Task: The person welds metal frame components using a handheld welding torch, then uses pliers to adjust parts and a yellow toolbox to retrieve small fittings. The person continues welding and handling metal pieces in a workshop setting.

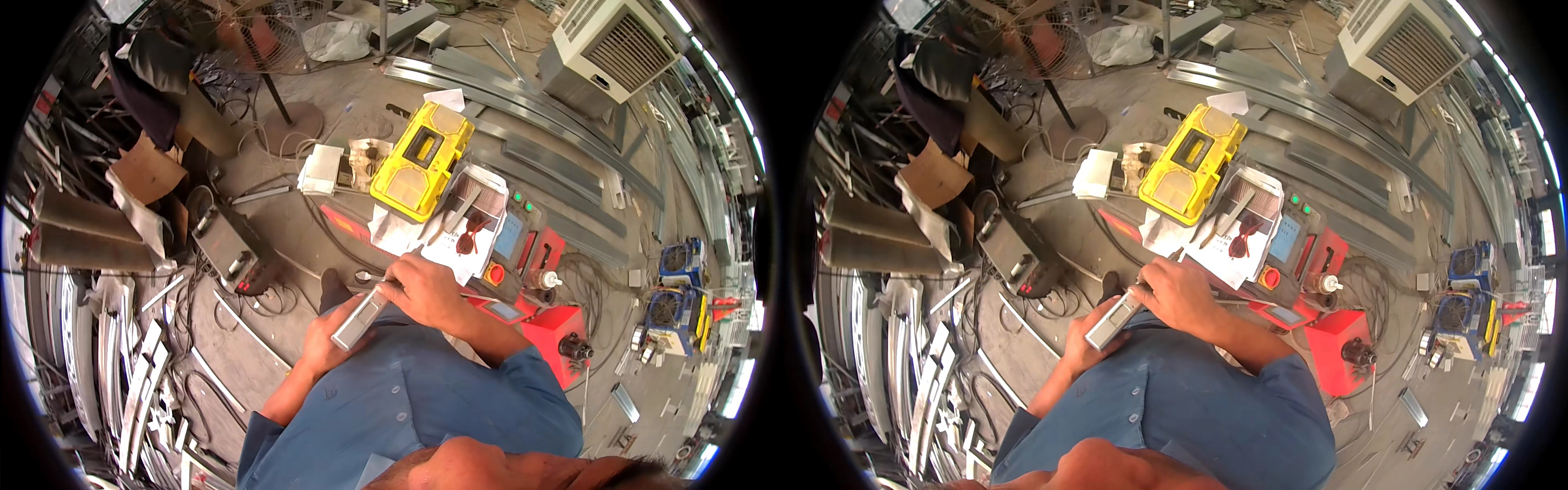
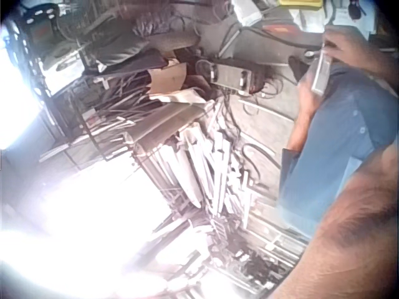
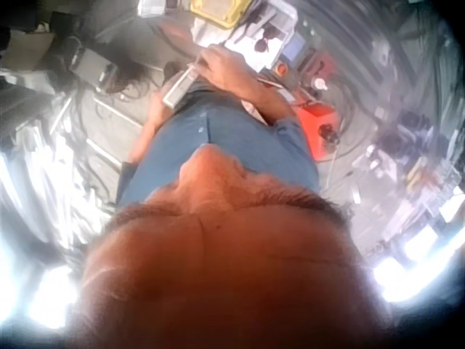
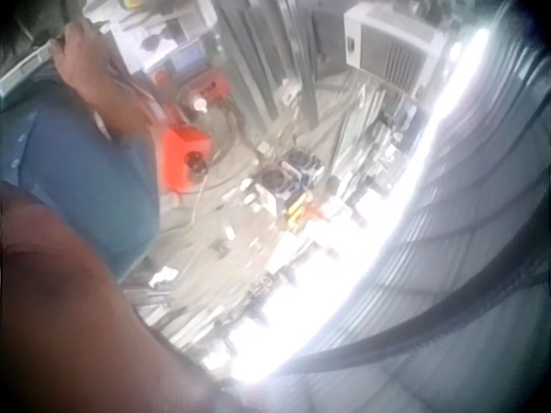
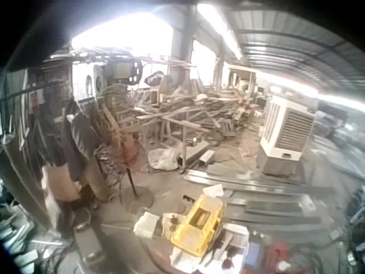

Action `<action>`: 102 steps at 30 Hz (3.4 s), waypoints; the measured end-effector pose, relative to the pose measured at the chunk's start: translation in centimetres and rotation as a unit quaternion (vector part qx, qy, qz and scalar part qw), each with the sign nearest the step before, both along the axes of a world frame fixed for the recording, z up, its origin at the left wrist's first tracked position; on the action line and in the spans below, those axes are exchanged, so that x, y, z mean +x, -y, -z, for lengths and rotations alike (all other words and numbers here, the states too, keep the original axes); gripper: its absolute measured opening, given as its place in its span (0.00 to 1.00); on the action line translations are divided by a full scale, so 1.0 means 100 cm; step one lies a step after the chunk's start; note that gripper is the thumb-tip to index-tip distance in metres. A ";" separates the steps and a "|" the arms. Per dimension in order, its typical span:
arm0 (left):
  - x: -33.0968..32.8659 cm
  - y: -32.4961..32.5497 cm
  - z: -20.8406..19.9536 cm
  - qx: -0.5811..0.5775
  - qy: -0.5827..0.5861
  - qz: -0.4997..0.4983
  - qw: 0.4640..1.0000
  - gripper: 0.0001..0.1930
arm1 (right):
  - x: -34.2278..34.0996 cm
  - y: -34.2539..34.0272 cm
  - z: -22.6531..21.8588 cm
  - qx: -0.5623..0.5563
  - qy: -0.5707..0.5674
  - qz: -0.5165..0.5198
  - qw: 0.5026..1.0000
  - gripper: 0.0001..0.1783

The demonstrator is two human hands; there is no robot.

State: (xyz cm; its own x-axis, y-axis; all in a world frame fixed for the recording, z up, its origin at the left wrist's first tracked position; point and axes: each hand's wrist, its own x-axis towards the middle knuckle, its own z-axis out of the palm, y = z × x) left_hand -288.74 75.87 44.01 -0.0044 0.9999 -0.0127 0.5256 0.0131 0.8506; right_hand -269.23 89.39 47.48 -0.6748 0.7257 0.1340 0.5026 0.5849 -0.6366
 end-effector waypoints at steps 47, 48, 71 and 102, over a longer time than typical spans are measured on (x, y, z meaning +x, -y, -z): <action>-0.060 -0.172 0.058 -0.072 -0.031 0.047 0.996 0.35 | -0.072 -0.062 0.095 -0.247 -0.123 0.228 0.934 0.42; -0.057 -0.171 0.056 -0.075 -0.037 0.044 0.996 0.35 | -0.069 -0.062 0.096 -0.251 -0.125 0.221 0.934 0.42; -0.049 -0.160 0.065 -0.082 -0.069 0.031 0.994 0.35 | -0.054 -0.066 0.112 -0.296 -0.202 0.194 0.913 0.42; -0.138 -0.221 0.041 -0.026 0.507 -0.029 0.861 0.49 | -0.149 -0.120 0.007 -0.148 -0.508 0.223 0.819 0.14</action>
State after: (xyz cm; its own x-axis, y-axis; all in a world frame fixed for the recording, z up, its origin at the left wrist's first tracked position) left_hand -302.57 97.95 39.90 -0.0142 0.9964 -0.0842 -0.4889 0.0665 0.8698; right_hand -284.12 101.36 46.83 0.0173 0.9717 0.2355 -0.2519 0.2322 -0.9395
